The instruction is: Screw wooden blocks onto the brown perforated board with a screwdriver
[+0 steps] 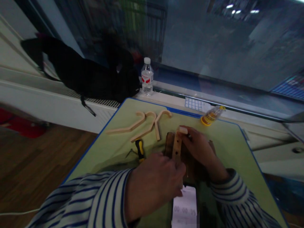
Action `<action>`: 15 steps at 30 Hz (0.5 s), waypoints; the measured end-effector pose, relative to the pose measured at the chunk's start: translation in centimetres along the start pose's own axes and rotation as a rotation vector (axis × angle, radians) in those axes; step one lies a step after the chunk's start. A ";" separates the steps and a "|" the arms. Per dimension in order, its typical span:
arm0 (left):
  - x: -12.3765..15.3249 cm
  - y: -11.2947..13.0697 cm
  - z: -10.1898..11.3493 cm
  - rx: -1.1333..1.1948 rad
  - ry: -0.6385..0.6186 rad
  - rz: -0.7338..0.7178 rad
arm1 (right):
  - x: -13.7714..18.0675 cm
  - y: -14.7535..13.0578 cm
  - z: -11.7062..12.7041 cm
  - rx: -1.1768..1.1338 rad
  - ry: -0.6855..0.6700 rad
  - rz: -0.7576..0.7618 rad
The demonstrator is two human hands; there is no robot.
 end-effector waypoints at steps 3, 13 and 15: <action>-0.1 0.4 0.0 -0.030 -0.002 -0.014 | 0.0 -0.1 -0.2 0.049 -0.013 0.017; 0.5 0.9 -1.2 -0.085 -0.082 0.026 | 0.0 -0.2 -0.6 0.103 -0.076 0.072; 0.6 0.9 -1.1 -0.066 -0.084 0.041 | 0.0 -0.2 -0.6 0.104 -0.081 0.071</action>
Point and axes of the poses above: each hand's wrist, its own x-axis away from the middle knuckle, its own z-axis out of the back of the hand, y = z × x, the point moved 4 cm from there along -x, towards the middle knuckle, and after that the axes turned 7 degrees about -x, right-handed, at the moved point
